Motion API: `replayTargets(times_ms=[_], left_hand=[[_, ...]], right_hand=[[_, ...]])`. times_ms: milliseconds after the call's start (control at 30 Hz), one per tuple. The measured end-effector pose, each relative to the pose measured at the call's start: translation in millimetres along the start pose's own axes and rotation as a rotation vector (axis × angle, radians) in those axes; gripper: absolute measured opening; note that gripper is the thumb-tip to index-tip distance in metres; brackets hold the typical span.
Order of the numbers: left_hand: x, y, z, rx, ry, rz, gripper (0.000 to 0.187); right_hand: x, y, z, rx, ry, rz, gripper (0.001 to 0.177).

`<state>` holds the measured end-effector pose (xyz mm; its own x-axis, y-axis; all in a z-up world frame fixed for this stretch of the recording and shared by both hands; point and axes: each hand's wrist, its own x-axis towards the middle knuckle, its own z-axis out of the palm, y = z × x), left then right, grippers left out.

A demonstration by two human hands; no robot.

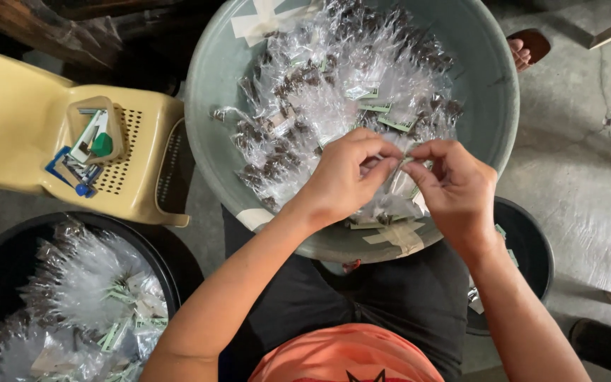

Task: Tying knots in small plastic bags filled with material and sorting them into a bucket.

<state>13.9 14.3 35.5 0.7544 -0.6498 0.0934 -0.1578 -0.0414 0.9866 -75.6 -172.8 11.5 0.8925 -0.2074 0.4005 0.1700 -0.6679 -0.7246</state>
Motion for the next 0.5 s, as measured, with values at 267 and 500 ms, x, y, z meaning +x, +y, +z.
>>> replayTargets(times_ms=[267, 500], left_hand=[[0, 16, -6, 0.483, -0.099, 0.239, 0.016], [8, -12, 5, 0.686, -0.074, 0.402, 0.004]], right_hand=[[-9, 4, -2, -0.001, 0.028, 0.045, 0.018], [-11, 9, -14, 0.014, -0.029, 0.138, 0.020]])
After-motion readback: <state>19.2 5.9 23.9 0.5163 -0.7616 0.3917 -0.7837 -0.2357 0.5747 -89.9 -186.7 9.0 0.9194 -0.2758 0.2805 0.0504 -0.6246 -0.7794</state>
